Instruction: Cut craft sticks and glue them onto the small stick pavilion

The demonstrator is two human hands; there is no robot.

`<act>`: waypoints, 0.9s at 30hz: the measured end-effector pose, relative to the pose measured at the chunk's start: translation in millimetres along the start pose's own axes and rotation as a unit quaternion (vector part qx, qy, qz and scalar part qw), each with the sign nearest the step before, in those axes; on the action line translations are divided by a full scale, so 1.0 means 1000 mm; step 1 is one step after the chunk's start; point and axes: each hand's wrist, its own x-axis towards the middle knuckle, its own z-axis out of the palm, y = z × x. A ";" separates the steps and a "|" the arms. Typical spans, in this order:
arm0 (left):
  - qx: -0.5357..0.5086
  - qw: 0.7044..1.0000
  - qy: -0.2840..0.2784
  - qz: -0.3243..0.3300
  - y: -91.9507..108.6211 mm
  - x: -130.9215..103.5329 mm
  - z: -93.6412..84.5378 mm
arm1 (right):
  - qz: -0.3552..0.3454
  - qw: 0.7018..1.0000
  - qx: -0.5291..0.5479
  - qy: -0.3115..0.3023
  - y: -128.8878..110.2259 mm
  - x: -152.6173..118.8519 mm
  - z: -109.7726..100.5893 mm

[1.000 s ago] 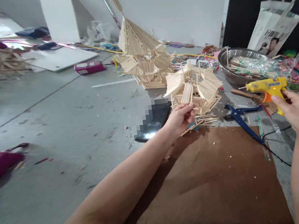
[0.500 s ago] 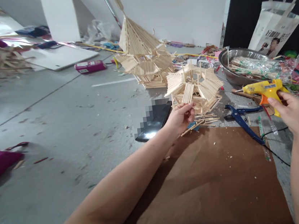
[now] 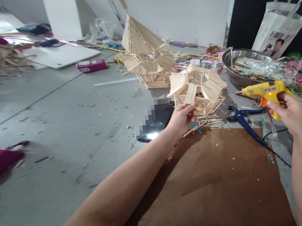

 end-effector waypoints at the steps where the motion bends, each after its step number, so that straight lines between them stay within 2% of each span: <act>1: 0.002 1.000 0.000 0.001 0.000 0.000 0.000 | 0.012 0.999 0.031 -0.020 -0.001 -0.001 0.000; 6: 0.006 1.000 0.002 0.007 -0.002 -0.002 0.001 | 0.019 0.988 0.135 -0.075 -0.013 -0.004 0.005; 11: 0.043 0.999 -0.018 0.008 -0.007 -0.010 0.004 | -0.004 0.962 0.240 -0.130 -0.041 -0.002 0.016; 14: 0.096 0.994 -0.041 0.026 -0.009 -0.018 0.007 | -0.022 0.940 0.294 -0.175 -0.058 0.000 0.031; 18: 0.185 0.978 -0.081 0.055 -0.010 -0.028 0.011 | -0.007 0.892 0.397 -0.217 -0.077 -0.005 0.064; 21: 0.217 0.969 -0.103 0.052 -0.009 -0.034 0.013 | 0.014 0.889 0.400 -0.221 -0.087 -0.017 0.090; 23: 0.226 0.966 -0.114 0.047 -0.008 -0.036 0.014 | 0.019 0.902 0.375 -0.216 -0.090 -0.025 0.101; 27: 0.238 0.962 -0.129 0.038 -0.008 -0.037 0.015 | 0.021 0.910 0.334 -0.246 -0.087 -0.033 0.109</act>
